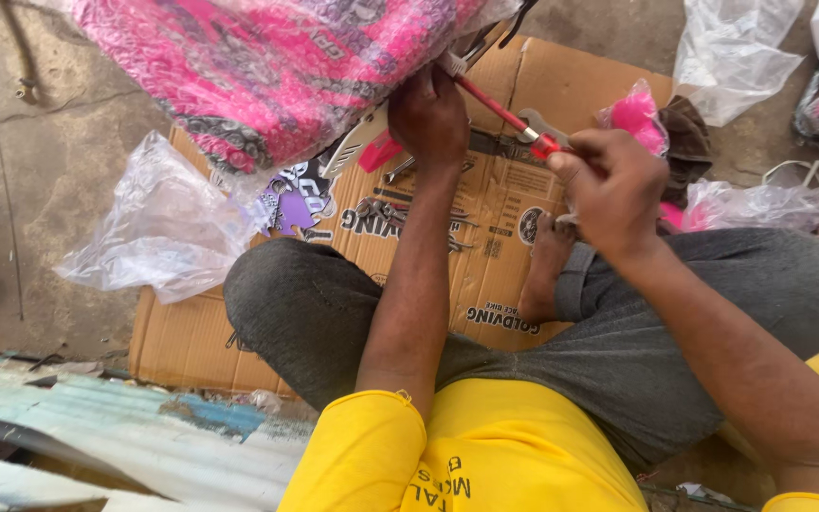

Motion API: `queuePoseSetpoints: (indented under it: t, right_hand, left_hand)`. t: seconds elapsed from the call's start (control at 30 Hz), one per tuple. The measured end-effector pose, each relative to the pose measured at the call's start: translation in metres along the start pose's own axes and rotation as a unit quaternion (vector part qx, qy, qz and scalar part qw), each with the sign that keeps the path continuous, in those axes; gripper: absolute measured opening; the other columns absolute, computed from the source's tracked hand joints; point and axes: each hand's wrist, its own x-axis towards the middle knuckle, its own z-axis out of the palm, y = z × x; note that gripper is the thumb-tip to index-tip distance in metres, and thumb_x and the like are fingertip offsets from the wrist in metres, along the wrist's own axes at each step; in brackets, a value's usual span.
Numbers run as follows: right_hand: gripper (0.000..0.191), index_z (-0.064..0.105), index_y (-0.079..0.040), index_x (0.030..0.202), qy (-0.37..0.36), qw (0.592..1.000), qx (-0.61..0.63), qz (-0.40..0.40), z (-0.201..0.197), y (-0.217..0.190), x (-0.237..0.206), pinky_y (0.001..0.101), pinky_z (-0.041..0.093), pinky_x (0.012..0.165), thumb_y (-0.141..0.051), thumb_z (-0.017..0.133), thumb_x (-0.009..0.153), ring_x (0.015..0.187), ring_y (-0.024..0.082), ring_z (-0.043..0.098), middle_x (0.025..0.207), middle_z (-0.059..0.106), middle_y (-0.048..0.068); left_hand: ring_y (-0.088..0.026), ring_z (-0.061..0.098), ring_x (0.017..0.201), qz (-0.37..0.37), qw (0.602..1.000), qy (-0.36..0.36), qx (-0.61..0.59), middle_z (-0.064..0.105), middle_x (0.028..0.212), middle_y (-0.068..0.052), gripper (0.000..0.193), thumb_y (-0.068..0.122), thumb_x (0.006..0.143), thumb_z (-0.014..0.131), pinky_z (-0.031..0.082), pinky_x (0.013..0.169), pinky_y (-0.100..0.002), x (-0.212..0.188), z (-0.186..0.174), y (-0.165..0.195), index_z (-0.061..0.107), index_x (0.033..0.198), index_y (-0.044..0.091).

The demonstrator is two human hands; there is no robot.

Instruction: The person assembles a white and pink plastic basket onto the rear of a pink bicycle. They use a screwdriver and wrench to tighten the screws and secure the basket to the bike frame.

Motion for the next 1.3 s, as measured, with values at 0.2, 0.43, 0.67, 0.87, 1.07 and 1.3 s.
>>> queuePoseSetpoints:
  t: [0.2,0.43,0.67,0.87,1.07,1.3]
  right_hand:
    - [0.035,0.065,-0.003,0.121,-0.066,0.9,0.325,0.283,0.004,-0.007,-0.005,0.0343,0.058,0.068,-0.008,0.076,0.089,0.084,0.023,0.071,0.105,0.071,0.015]
    - [0.034,0.064,0.004,0.125,-0.068,0.987,0.144,-0.011,0.004,-0.016,-0.004,0.0397,0.061,0.088,-0.003,0.073,0.093,0.102,0.029,0.072,0.117,0.072,0.017]
    - [0.023,0.066,0.002,0.118,-0.005,0.995,-0.04,-0.088,0.002,-0.006,-0.001,0.0389,0.062,0.087,-0.003,0.074,0.098,0.1,0.029,0.073,0.112,0.072,0.017]
    - [0.024,0.068,-0.002,0.117,-0.011,0.954,0.195,0.225,0.002,-0.012,0.0,0.0368,0.059,0.068,-0.005,0.071,0.093,0.086,0.025,0.072,0.104,0.072,0.013]
    - [0.033,0.066,0.0,0.123,-0.074,0.923,0.294,0.235,0.001,-0.01,0.002,0.0322,0.057,0.069,-0.002,0.072,0.091,0.087,0.021,0.069,0.109,0.072,0.015]
    - [0.028,0.067,0.003,0.121,-0.036,0.995,0.037,-0.08,0.0,-0.002,0.0,0.0406,0.06,0.084,-0.003,0.073,0.094,0.098,0.029,0.072,0.11,0.071,0.016]
  left_hand:
    - [-0.036,0.068,0.079,-0.013,1.0,0.003,-0.013,0.072,0.085,-0.012,0.008,0.014,0.094,0.067,0.051,0.071,-0.047,0.0,0.0,0.0,0.074,0.094,0.009]
    - [-0.036,0.068,0.078,0.004,1.0,0.004,0.022,0.073,0.084,-0.011,0.008,0.012,0.094,0.067,0.052,0.073,-0.047,0.0,0.002,-0.002,0.073,0.09,0.009]
    - [-0.036,0.068,0.079,0.016,1.0,0.01,0.006,0.073,0.087,-0.012,0.008,0.013,0.095,0.067,0.052,0.072,-0.046,0.001,-0.002,0.002,0.074,0.096,0.008]
    - [-0.036,0.068,0.079,-0.006,1.0,-0.012,-0.008,0.072,0.086,-0.012,0.007,0.014,0.096,0.069,0.052,0.072,-0.046,0.004,-0.003,0.003,0.073,0.094,0.009]
    - [-0.037,0.068,0.078,0.017,1.0,-0.011,-0.006,0.072,0.086,-0.013,0.008,0.014,0.096,0.068,0.051,0.071,-0.048,0.005,-0.004,0.003,0.074,0.096,0.008]
    - [-0.037,0.068,0.078,0.013,1.0,-0.017,0.016,0.072,0.086,-0.014,0.007,0.013,0.095,0.069,0.051,0.072,-0.048,0.004,-0.003,0.003,0.074,0.093,0.008]
